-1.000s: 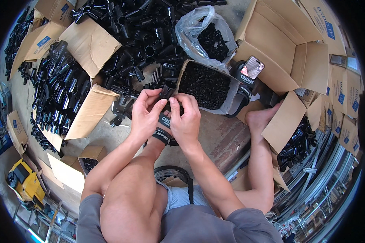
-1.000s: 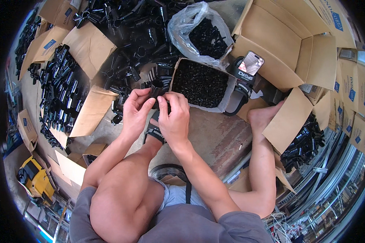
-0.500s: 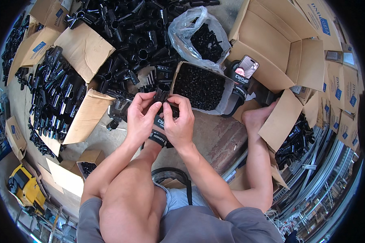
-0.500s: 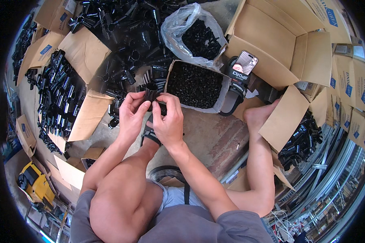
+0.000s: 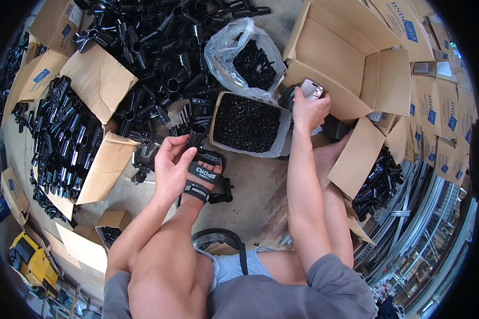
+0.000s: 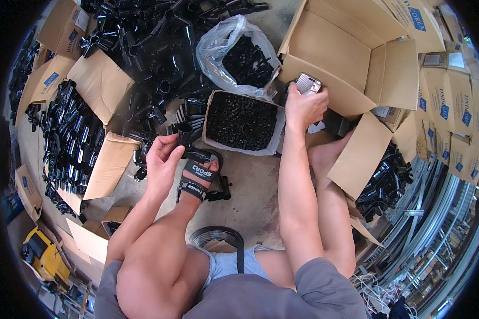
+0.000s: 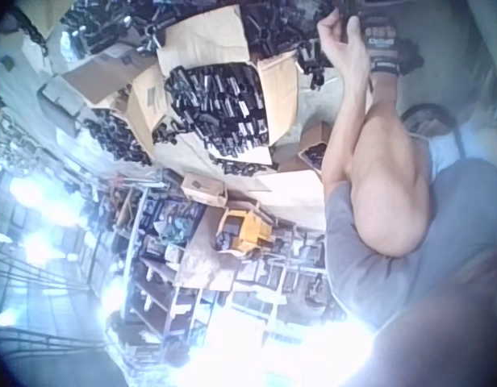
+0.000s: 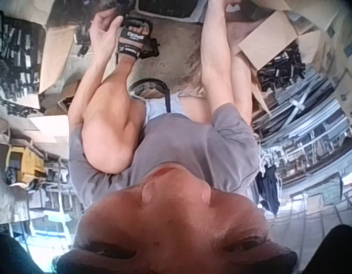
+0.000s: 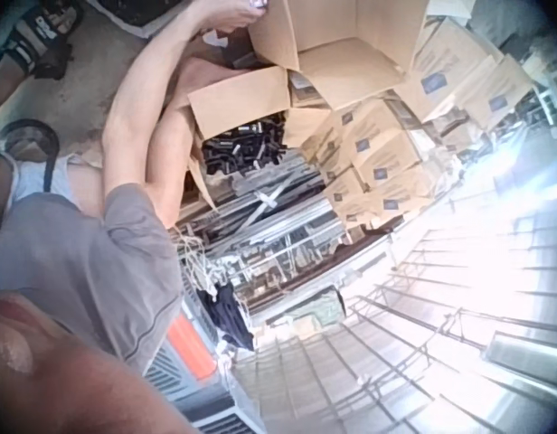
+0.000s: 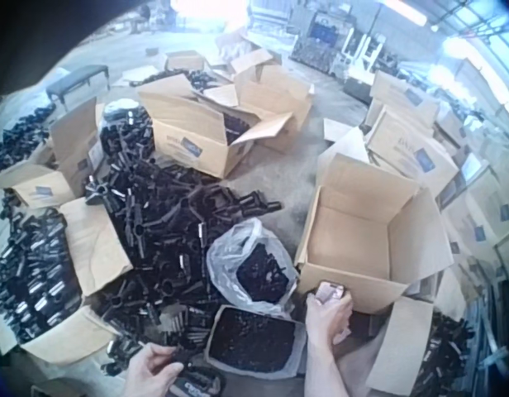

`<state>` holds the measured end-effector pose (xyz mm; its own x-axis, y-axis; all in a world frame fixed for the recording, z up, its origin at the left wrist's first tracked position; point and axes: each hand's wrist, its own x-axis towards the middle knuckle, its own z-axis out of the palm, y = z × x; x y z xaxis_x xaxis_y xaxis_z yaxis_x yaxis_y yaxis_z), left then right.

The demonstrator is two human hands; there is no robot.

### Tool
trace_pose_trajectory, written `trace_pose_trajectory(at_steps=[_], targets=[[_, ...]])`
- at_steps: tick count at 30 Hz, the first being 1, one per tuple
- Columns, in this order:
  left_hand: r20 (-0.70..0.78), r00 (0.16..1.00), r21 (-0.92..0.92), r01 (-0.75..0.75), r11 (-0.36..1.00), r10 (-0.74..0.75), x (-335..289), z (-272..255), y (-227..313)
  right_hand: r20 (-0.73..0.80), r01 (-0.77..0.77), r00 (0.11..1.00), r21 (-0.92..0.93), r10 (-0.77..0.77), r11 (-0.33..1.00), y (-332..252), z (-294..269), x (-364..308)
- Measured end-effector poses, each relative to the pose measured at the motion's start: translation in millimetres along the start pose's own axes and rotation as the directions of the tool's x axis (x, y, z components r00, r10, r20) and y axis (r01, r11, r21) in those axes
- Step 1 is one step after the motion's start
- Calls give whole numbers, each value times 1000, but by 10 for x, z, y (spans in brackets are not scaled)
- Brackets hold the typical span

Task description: The person fits small black plastic or metal components onto T-shaped pipe connectors by hand while sitting on the floor surrounded by boxes of parts.

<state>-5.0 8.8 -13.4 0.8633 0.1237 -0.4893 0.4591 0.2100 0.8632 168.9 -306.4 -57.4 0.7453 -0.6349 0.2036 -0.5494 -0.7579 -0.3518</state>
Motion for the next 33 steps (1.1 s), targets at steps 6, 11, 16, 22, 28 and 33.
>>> trace_pose_trajectory(at_steps=[6, 11, 16, 22, 28, 33], targets=[[12, 1000, 35, -13, 999, 13, -12, -22, 1, -40, -37, 998, 17, 38, 999, -92, 135, -64], [-10, 1000, 57, 24, 998, -24, -34, 12, 84, -51, -45, 998, 48, 47, 998, -86, 153, -62], [-15, 1000, 41, 11, 999, -10, -18, 10, 54, -95, -31, 995, 22, 33, 999, -115, 166, -87], [-4, 1000, 22, 12, 1000, -12, -13, 4, 55, -73, -53, 996, 43, 56, 998, -90, 168, -72], [-6, 1000, 22, 23, 1000, -23, -11, -13, 27, -91, -46, 995, 62, 51, 997, -78, 187, -75], [-6, 1000, 12, 14, 1000, -14, -16, 7, 32, -81, -47, 995, 49, 51, 998, -72, 180, -72]])
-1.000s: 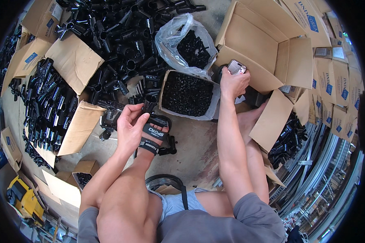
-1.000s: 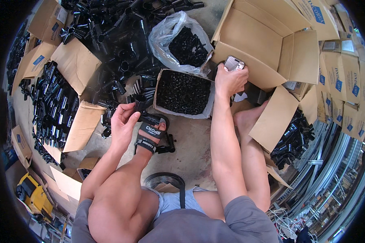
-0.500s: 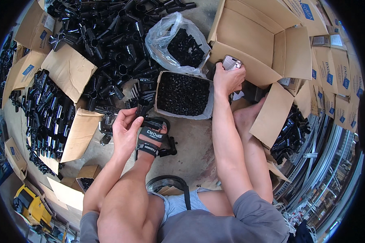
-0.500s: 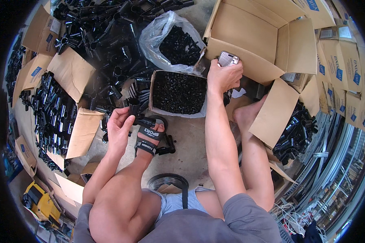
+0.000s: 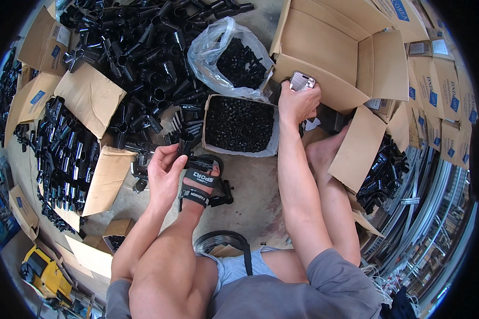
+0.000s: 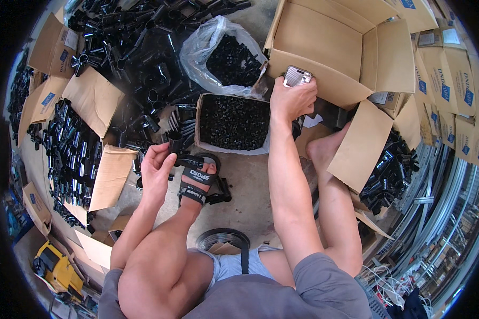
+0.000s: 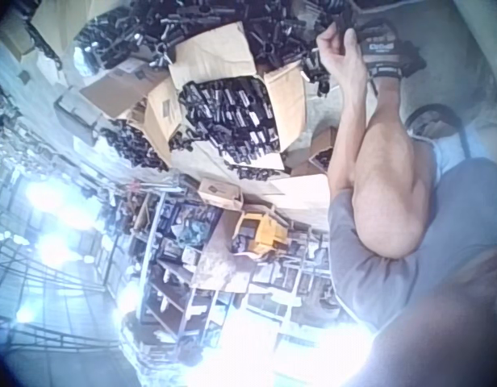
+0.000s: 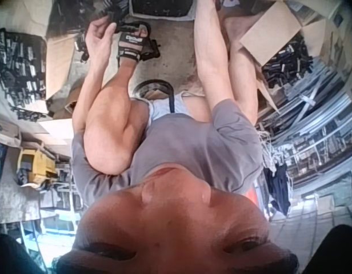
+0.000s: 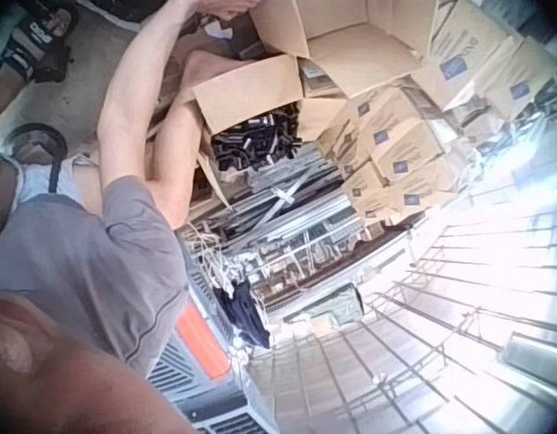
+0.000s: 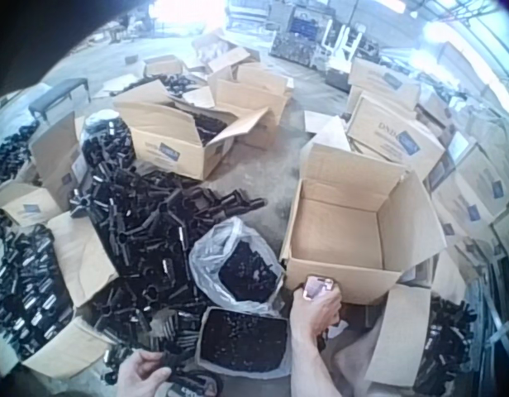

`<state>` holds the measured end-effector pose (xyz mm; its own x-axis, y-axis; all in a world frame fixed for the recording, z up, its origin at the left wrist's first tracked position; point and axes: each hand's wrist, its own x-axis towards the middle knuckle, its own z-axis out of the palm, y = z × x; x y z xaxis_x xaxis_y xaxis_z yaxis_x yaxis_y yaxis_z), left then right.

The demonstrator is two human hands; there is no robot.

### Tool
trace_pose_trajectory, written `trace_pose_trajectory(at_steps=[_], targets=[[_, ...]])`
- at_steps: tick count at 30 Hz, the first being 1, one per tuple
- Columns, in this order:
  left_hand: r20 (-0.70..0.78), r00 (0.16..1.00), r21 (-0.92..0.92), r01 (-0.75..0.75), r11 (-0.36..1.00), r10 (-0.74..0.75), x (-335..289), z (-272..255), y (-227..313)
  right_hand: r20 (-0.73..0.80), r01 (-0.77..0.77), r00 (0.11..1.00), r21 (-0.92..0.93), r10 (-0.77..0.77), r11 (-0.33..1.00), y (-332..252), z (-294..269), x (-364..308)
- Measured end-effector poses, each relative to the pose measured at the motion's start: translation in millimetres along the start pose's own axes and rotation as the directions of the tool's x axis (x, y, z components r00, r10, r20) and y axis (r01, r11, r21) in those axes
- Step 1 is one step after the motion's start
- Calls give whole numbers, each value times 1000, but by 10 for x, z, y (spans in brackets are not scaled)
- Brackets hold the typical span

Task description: The person fits small black plastic or metal components onto T-shaped pipe connectors by hand while sitting on the floor surrounded by boxes of parts.

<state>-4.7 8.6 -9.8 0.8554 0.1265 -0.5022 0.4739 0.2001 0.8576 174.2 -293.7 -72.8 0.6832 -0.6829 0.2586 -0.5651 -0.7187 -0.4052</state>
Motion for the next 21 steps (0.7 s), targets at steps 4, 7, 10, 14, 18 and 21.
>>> trace_pose_trajectory(at_steps=[4, 7, 10, 14, 18, 21], targets=[[4, 1000, -3, 19, 1000, -19, -1, 10, 17, 29, 8, 1000, -50, -7, 999, 5, -47, 14], [-11, 999, 7, 47, 999, -47, -1, 6, 42, -27, 60, 998, -47, -62, 997, -64, -181, -79], [51, 989, -116, 144, 983, -139, 32, -70, 42, -81, 269, 963, 325, -256, 907, -152, -414, -413], [130, 965, -335, 260, 905, -229, 100, -22, 107, 611, -321, 719, 714, -331, 622, -388, -1112, -1231], [205, 953, -285, 274, 918, -221, 85, -54, 80, 864, -596, 312, 501, -394, 627, -302, -1336, -1810], [273, 947, -194, 227, 954, -170, 71, -63, 96, 837, -615, 414, 547, -358, 568, -216, -1300, -1916]])
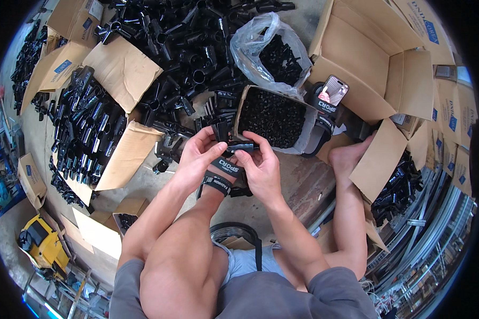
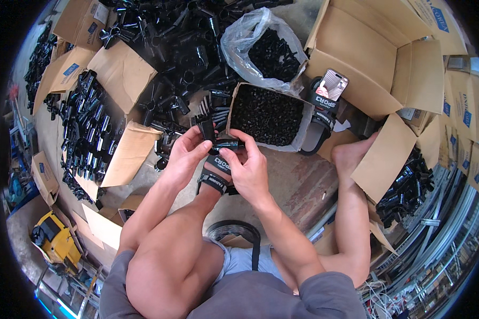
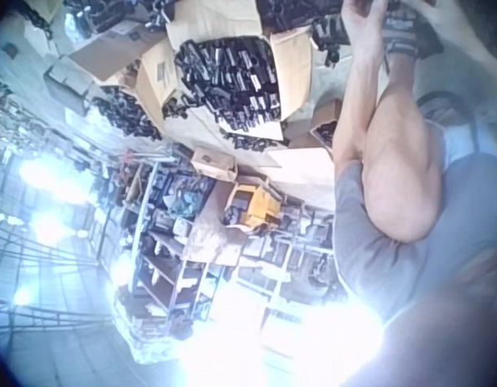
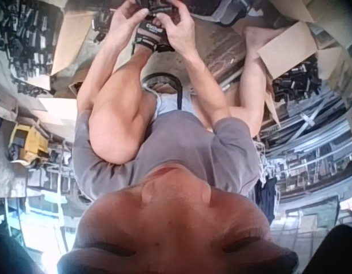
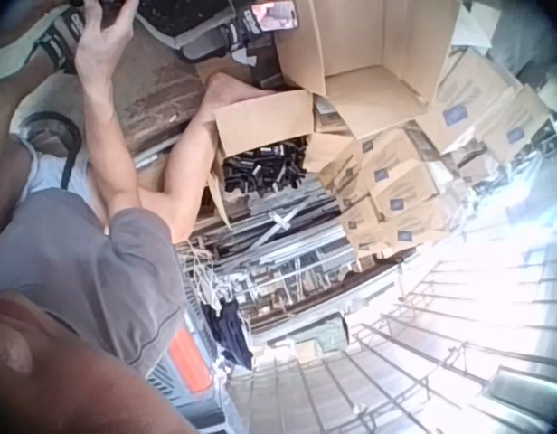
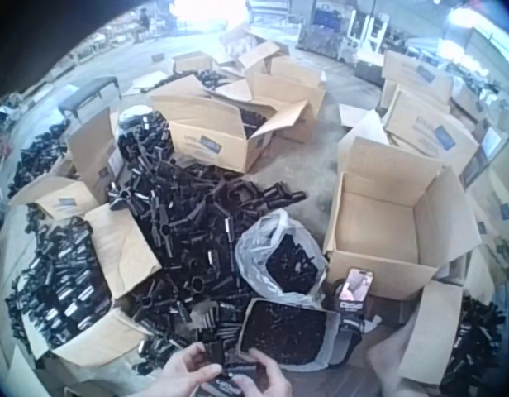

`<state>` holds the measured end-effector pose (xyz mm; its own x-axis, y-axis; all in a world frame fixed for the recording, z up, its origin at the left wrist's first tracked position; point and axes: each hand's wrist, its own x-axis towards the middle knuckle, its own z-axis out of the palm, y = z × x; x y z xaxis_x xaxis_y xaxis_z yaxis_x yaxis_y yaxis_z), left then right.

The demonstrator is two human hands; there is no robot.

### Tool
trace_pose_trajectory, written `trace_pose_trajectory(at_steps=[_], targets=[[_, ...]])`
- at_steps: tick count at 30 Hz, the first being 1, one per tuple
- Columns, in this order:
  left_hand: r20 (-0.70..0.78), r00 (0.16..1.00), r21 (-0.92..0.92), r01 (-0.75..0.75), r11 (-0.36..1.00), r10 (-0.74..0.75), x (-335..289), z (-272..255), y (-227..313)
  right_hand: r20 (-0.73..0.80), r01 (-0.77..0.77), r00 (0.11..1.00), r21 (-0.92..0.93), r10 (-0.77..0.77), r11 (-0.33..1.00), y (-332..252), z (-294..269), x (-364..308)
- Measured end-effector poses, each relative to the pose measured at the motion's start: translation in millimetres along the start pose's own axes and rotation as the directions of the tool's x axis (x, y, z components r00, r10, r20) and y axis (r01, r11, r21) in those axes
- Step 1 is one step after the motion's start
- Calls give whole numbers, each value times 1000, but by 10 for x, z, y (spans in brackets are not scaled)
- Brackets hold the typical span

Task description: The person fits small black plastic or metal components onto T-shaped pipe connectors by hand while sitting on the floor surrounded by boxes of parts.

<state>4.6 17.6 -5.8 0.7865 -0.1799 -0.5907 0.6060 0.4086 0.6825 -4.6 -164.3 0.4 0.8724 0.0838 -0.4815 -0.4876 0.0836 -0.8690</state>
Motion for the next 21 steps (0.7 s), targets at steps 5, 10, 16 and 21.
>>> trace_pose_trajectory(at_steps=[5, 10, 16, 21], targets=[[34, 999, -8, -30, 1000, 30, -48, 128, 46, -30, 62, 997, -77, -65, 995, -78, -86, -8], [25, 998, -64, -63, 996, 64, -22, 135, -8, 24, 28, 999, 64, -30, 998, -51, -131, 20], [38, 992, -137, -113, 984, 119, -62, 95, -33, 57, 33, 998, 22, -34, 999, -168, -164, 5], [70, 993, -204, -80, 976, 96, -80, 84, 18, 151, -37, 988, 86, 23, 996, -243, -311, 86]])
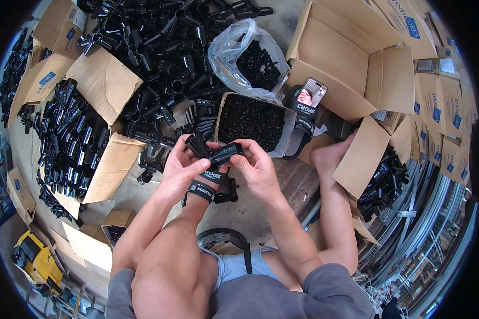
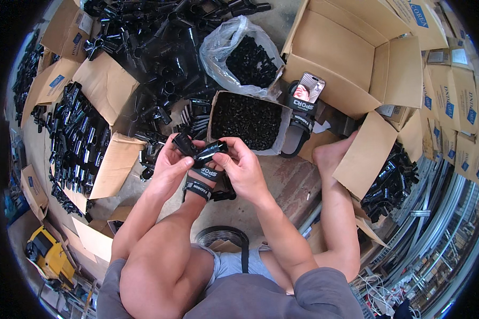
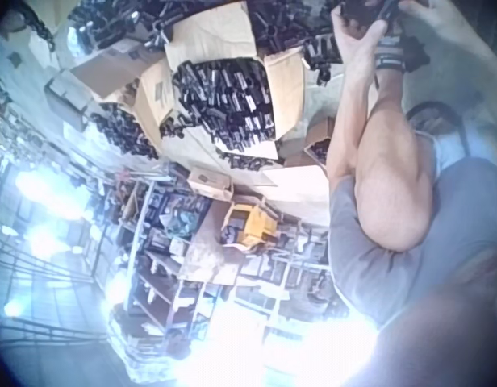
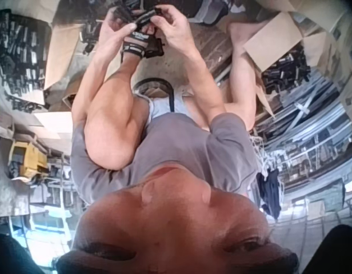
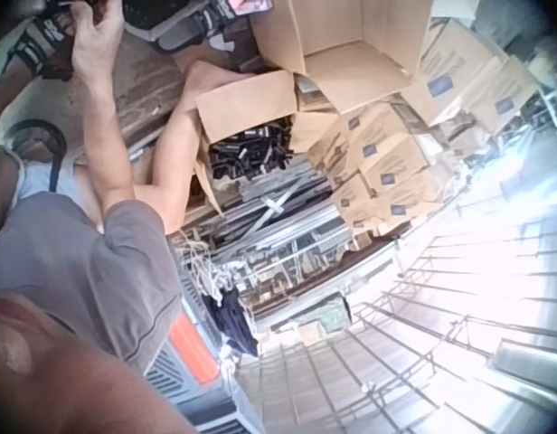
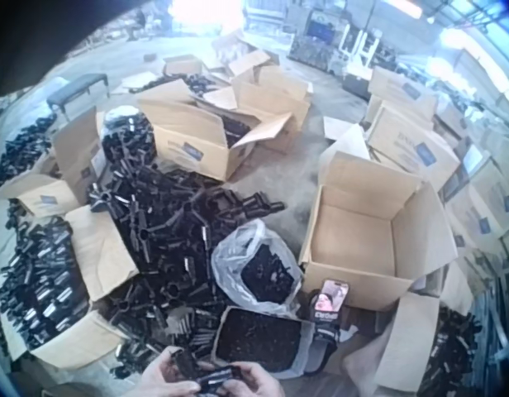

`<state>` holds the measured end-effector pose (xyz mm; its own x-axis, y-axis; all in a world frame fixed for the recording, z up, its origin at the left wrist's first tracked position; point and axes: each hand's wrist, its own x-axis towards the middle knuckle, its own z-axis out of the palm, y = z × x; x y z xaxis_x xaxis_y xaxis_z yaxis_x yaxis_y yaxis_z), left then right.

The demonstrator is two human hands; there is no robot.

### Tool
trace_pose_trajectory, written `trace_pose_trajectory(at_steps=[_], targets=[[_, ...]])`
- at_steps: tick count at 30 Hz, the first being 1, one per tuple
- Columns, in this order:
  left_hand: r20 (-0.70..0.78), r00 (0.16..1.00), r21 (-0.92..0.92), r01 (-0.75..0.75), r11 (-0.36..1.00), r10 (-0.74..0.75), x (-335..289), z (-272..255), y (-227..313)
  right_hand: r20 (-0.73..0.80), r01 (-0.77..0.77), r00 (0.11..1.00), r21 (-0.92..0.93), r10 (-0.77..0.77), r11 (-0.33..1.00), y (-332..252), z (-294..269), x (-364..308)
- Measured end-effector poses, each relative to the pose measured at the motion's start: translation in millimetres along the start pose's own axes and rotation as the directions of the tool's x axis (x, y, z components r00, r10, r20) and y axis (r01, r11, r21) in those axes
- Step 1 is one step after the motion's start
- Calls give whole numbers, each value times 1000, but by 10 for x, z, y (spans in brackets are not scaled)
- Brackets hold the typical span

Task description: The person fits small black plastic or metal components onto T-shaped pipe connectors by hand while sitting on the floor surrounded by boxes of parts.

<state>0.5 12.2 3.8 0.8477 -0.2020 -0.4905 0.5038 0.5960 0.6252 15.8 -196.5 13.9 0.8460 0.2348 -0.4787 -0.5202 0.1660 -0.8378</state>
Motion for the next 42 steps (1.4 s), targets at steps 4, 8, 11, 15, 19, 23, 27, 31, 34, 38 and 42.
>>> trace_pose_trajectory(at_steps=[4, 8, 11, 15, 19, 23, 27, 31, 34, 38, 42], targets=[[-15, 999, 125, 49, 991, -48, -8, 95, 69, 14, -27, 1000, -35, 27, 999, -94, -5, 26], [-60, 994, 47, 92, 995, -89, -25, 136, 60, 0, -24, 1000, -13, 24, 1000, -117, 31, -11], [-86, 993, 32, 83, 996, -80, -34, 92, 31, -28, 11, 999, -90, -14, 996, -134, 112, -17], [-112, 990, 88, 93, 992, -83, -21, -8, 26, -3, -23, 1000, -173, 23, 985, -185, 88, 106], [-149, 983, -58, 96, 994, -103, -20, -60, 33, -222, 138, 910, -633, -350, 761, -503, -286, 948], [-172, 976, -104, 117, 988, -133, -6, -172, -21, -74, -14, 925, -986, -372, 164, -533, -675, 1982], [-174, 976, -144, 108, 984, -132, 40, -133, -7, -57, -76, 983, -992, -174, -103, -443, -757, 2240], [-202, 972, -161, 87, 983, -119, 5, -113, 57, -97, -105, 958, -994, -268, -14, -414, -700, 2118], [-216, 969, -162, 87, 983, -121, -28, -141, 50, -256, -48, 803, -928, -538, 370, -480, -572, 1816], [-198, 970, -223, 97, 970, -142, 1, -145, -19, -428, 155, 860, -298, -277, 942, -508, -584, 1106], [-195, 971, -233, 89, 968, -136, 8, -57, 20, -188, -25, 982, -14, 22, 1000, -319, -406, 407]])
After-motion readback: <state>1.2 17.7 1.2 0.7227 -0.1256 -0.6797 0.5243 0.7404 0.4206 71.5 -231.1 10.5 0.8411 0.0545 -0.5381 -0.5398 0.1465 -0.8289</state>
